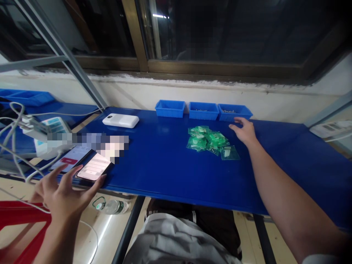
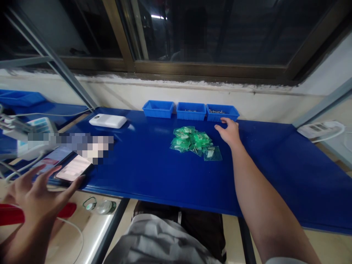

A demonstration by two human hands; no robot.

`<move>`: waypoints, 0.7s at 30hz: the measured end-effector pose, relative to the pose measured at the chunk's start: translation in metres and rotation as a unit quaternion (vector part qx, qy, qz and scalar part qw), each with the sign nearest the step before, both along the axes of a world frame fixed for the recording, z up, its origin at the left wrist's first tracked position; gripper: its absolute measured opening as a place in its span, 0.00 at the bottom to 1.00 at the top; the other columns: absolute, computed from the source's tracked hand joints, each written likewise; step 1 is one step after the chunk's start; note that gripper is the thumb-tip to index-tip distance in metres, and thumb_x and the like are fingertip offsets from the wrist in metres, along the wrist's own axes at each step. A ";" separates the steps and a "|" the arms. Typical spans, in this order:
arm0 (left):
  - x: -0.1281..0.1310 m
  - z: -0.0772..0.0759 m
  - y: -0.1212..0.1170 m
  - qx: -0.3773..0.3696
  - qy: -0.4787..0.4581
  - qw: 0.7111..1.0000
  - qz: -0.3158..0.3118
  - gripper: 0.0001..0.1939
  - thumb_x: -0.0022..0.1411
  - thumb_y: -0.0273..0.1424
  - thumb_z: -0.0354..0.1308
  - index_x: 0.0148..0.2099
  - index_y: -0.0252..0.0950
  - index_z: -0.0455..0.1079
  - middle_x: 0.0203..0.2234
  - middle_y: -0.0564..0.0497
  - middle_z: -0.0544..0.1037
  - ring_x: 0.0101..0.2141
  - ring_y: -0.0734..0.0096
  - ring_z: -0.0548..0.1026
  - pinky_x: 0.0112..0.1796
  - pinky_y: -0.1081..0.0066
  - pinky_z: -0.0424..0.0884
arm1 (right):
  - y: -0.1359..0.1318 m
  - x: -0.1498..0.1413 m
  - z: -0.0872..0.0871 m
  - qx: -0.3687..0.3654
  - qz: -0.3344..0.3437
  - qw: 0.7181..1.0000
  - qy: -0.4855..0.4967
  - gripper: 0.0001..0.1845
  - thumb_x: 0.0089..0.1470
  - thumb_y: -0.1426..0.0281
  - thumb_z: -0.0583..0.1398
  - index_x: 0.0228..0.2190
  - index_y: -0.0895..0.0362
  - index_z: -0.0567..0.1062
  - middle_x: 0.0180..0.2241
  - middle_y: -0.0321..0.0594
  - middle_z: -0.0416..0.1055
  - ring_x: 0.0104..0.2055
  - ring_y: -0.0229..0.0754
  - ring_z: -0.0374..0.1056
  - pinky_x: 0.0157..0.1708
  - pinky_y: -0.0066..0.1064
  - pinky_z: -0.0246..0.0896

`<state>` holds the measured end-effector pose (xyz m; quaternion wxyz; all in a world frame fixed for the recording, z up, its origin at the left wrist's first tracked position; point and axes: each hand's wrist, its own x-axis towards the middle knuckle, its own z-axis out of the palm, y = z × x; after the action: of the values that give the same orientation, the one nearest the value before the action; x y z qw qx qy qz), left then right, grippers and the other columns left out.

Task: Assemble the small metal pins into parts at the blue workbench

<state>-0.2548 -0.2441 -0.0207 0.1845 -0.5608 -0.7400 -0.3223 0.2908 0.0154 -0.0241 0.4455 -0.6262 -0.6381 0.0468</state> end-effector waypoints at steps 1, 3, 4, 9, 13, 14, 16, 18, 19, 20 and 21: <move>0.002 -0.001 -0.002 0.012 0.000 1.000 0.019 0.34 0.50 0.51 0.58 0.54 0.35 0.66 0.58 0.38 0.59 0.58 0.43 0.56 0.56 0.46 0.49 | 0.000 0.000 0.000 0.001 0.001 1.000 -0.002 0.23 0.41 0.58 0.63 0.42 0.53 0.74 0.38 0.42 0.74 0.44 0.51 0.67 0.48 0.49 0.59; 0.005 -0.002 -0.005 0.033 0.017 0.998 0.041 0.34 0.50 0.53 0.56 0.51 0.35 0.68 0.57 0.38 0.61 0.57 0.43 0.57 0.55 0.46 0.52 | 0.000 0.000 0.000 0.003 0.002 1.000 -0.003 0.23 0.42 0.58 0.62 0.41 0.53 0.74 0.38 0.42 0.74 0.44 0.51 0.67 0.48 0.49 0.59; 0.006 -0.001 -0.005 0.027 0.021 0.999 0.038 0.34 0.51 0.54 0.55 0.51 0.34 0.69 0.57 0.38 0.61 0.57 0.43 0.56 0.55 0.46 0.53 | 0.000 0.000 0.000 0.002 0.002 1.000 -0.003 0.23 0.42 0.58 0.62 0.41 0.53 0.74 0.38 0.42 0.74 0.44 0.51 0.67 0.48 0.49 0.59; 0.003 0.006 0.001 -0.013 0.061 0.998 -0.014 0.32 0.54 0.52 0.53 0.50 0.32 0.69 0.57 0.36 0.59 0.58 0.45 0.56 0.56 0.48 0.51 | -0.001 -0.001 0.001 -0.004 0.002 1.000 0.000 0.23 0.42 0.59 0.63 0.42 0.53 0.74 0.38 0.43 0.74 0.43 0.51 0.67 0.48 0.50 0.59; -0.001 0.012 0.005 -0.064 0.074 0.995 -0.021 0.33 0.53 0.52 0.54 0.52 0.33 0.67 0.59 0.36 0.55 0.59 0.42 0.54 0.56 0.46 0.50 | -0.001 -0.001 0.001 -0.002 0.003 1.000 0.002 0.23 0.42 0.59 0.63 0.41 0.53 0.74 0.38 0.42 0.74 0.44 0.52 0.67 0.48 0.50 0.59; -0.001 0.012 0.005 -0.074 0.075 0.994 -0.021 0.33 0.53 0.52 0.54 0.53 0.33 0.67 0.60 0.36 0.55 0.59 0.42 0.54 0.56 0.45 0.50 | -0.001 -0.001 0.001 -0.002 0.003 1.000 0.002 0.23 0.42 0.59 0.63 0.41 0.53 0.74 0.38 0.42 0.74 0.44 0.52 0.67 0.48 0.50 0.59; 0.001 0.010 0.002 -0.056 0.064 0.996 -0.006 0.33 0.52 0.52 0.54 0.53 0.35 0.66 0.59 0.38 0.56 0.59 0.42 0.54 0.55 0.45 0.50 | -0.001 -0.001 0.001 -0.003 0.002 1.000 0.001 0.23 0.42 0.59 0.63 0.41 0.53 0.74 0.38 0.43 0.74 0.44 0.52 0.67 0.48 0.50 0.59; 0.006 0.005 -0.001 -0.002 0.044 0.999 0.030 0.33 0.51 0.53 0.55 0.53 0.36 0.67 0.58 0.39 0.60 0.57 0.44 0.56 0.55 0.46 0.52 | -0.001 -0.001 0.001 -0.003 0.002 1.000 -0.001 0.23 0.42 0.59 0.63 0.41 0.53 0.74 0.38 0.43 0.74 0.44 0.52 0.67 0.48 0.50 0.59; 0.008 0.003 -0.003 0.019 0.036 0.998 0.050 0.34 0.50 0.53 0.56 0.52 0.37 0.68 0.57 0.40 0.61 0.57 0.44 0.57 0.55 0.47 0.53 | -0.001 -0.001 0.001 -0.003 0.003 1.000 -0.002 0.23 0.42 0.59 0.63 0.41 0.53 0.74 0.38 0.43 0.74 0.44 0.52 0.67 0.48 0.50 0.59; 0.010 0.001 -0.005 0.032 0.032 0.997 0.066 0.34 0.49 0.53 0.56 0.52 0.37 0.68 0.57 0.41 0.61 0.57 0.45 0.57 0.54 0.48 0.54 | -0.001 0.000 0.001 -0.002 0.004 1.000 -0.003 0.23 0.42 0.59 0.63 0.41 0.53 0.74 0.38 0.43 0.74 0.44 0.52 0.67 0.48 0.50 0.59; 0.012 -0.001 -0.006 0.037 0.031 0.996 0.077 0.33 0.49 0.53 0.57 0.52 0.37 0.68 0.57 0.41 0.61 0.57 0.45 0.57 0.54 0.48 0.54 | -0.001 0.000 0.001 0.000 0.005 1.000 -0.004 0.23 0.42 0.58 0.63 0.41 0.53 0.74 0.38 0.43 0.74 0.43 0.52 0.67 0.48 0.51 0.59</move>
<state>-0.2433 -0.2505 -0.0215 0.2518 -0.5047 -0.7625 -0.3171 0.2905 0.0146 -0.0236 0.4424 -0.6235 -0.6430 0.0463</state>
